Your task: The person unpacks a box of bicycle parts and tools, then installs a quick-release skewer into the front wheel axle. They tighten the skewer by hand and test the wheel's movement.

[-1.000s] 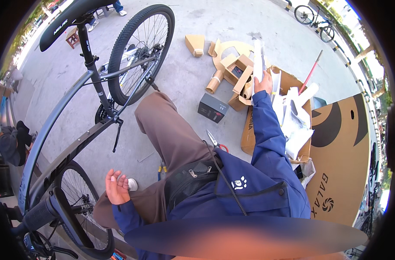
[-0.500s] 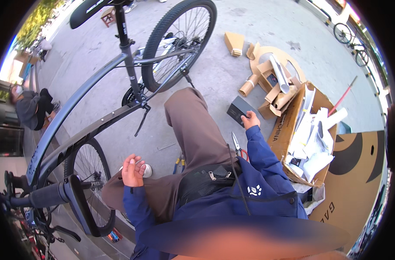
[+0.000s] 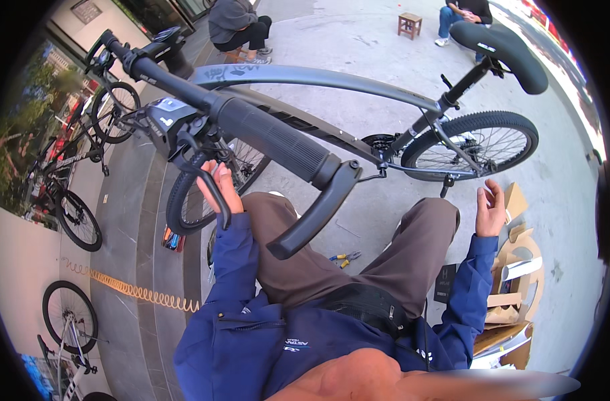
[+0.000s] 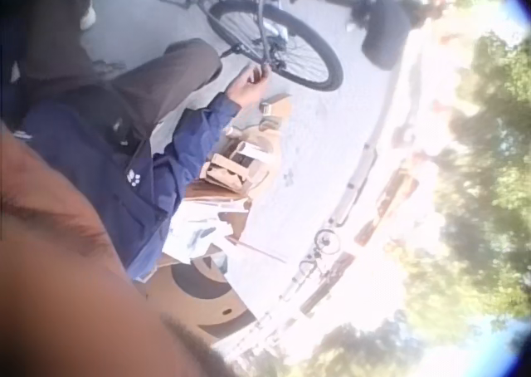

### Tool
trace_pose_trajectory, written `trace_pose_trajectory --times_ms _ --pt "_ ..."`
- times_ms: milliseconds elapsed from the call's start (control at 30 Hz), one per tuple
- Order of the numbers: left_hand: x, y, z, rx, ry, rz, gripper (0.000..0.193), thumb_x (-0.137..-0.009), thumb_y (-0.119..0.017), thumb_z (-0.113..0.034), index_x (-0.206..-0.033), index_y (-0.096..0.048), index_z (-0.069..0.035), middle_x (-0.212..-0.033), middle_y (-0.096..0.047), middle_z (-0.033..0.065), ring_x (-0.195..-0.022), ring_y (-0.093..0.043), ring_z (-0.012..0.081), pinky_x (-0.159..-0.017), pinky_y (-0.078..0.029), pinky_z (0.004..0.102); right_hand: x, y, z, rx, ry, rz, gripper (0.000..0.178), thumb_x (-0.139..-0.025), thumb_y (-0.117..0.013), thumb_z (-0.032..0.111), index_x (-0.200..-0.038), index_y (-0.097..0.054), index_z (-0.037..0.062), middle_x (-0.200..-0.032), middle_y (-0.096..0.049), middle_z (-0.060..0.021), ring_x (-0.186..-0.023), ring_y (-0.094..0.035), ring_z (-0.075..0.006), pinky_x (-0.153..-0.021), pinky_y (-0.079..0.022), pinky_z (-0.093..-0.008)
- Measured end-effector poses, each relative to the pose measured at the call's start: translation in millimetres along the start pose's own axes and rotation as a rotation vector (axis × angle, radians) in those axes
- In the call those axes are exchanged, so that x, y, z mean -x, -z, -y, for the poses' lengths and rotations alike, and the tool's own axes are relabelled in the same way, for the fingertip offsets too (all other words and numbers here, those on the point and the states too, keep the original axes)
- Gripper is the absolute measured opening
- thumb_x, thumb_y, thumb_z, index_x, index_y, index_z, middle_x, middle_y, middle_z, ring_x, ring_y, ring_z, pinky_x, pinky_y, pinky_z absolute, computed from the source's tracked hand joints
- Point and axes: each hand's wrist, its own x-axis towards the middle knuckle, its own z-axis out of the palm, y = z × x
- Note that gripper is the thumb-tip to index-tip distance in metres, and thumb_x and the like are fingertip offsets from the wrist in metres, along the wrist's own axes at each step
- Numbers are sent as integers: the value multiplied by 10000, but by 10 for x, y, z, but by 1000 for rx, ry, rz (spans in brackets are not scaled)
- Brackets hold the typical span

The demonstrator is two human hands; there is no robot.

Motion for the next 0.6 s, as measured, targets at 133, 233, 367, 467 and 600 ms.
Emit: trace_pose_trajectory --times_ms 133,233,367,467,600 --pt "-375 -164 -75 -262 -145 26 613 -970 -733 -58 -1494 -429 37 -1500 -526 191 -1331 -581 292 -1134 -466 395 -423 -573 763 81 203 105 377 -986 -749 107 -1343 -655 32 -1249 -717 -105 -1058 -729 -190 -841 -618 -336" --pt "-613 -444 -120 -271 -192 74 484 -903 -824 -139 -1291 -589 28 -1207 -681 159 -1129 -677 269 -1021 -516 393 -638 -972 928 185 240 148 434 -976 -769 165 -1371 -637 42 -1245 -733 -126 -1016 -736 -193 -855 -600 -325" --pt "-878 -749 -158 -556 -356 65 284 -918 -788 -199 -1149 -756 -36 -1140 -772 134 -1094 -722 304 -970 -545 410 -886 -1399 856 205 68 98 714 -902 -841 326 -1444 -558 -42 -1287 -723 -229 -1029 -779 -283 -908 -600 -382" --pt "-1025 -894 -56 -614 -414 -37 290 -934 -760 -212 -1172 -754 -47 -1162 -769 140 -1105 -714 354 -956 -543 441 -1008 -1694 740 -68 -25 153 731 -878 -862 376 -1389 -571 -60 -1133 -736 -180 -902 -772 -272 -841 -603 -391" --pt "-1105 -1109 224 -472 -306 -164 402 -945 -753 -262 -1193 -696 49 -1103 -761 225 -1046 -723 394 -921 -540 455 -1266 -1842 572 162 99 143 649 -873 -852 434 -1263 -623 -32 -1008 -712 -171 -856 -722 -310 -783 -568 -416"
